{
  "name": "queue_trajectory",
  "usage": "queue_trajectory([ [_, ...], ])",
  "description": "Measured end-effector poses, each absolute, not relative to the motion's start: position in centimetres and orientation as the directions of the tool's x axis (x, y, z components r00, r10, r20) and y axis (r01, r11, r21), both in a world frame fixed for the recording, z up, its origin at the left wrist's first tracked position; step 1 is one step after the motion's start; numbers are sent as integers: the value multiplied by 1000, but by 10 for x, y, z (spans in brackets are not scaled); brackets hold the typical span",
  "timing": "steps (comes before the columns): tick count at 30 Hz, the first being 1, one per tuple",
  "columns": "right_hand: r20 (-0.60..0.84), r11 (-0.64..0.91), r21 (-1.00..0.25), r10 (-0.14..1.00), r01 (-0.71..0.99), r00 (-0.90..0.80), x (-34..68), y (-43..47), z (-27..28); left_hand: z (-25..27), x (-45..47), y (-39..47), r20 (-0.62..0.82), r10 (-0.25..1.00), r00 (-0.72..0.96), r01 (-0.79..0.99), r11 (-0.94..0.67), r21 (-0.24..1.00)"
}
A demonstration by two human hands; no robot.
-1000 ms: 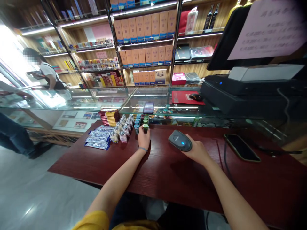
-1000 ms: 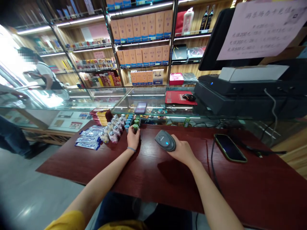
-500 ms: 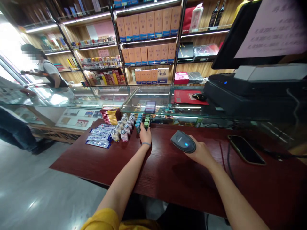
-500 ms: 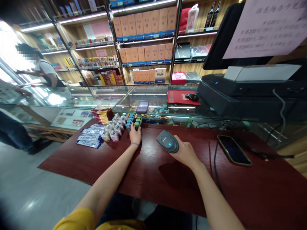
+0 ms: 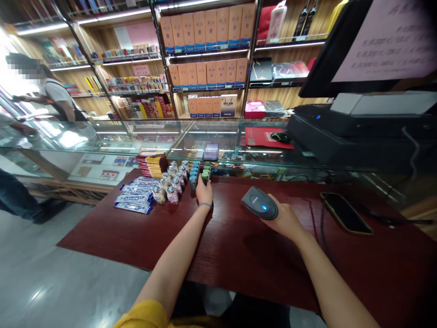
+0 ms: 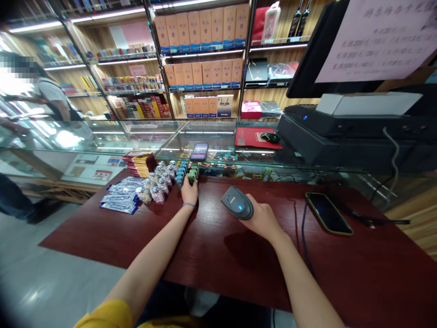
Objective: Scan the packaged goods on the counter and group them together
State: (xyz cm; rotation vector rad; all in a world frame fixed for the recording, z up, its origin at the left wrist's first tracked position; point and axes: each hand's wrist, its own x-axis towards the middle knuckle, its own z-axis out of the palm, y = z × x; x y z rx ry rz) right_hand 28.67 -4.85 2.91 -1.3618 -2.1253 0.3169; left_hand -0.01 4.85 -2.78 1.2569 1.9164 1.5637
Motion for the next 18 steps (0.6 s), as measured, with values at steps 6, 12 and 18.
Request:
queue_trajectory([
  [6,331,410,-518,905,751,-266,286,-48,29,-28,2,43,359,796,-488,436,-134,890],
  [12,331,380,-559,917,737,-223,285,-48,33,-21,6,34,541,731,-415,542,-279,793],
  [18,400,401,-618,901,676,-169,289,-45,35,-17,9,27,715,592,-372,607,-428,670],
])
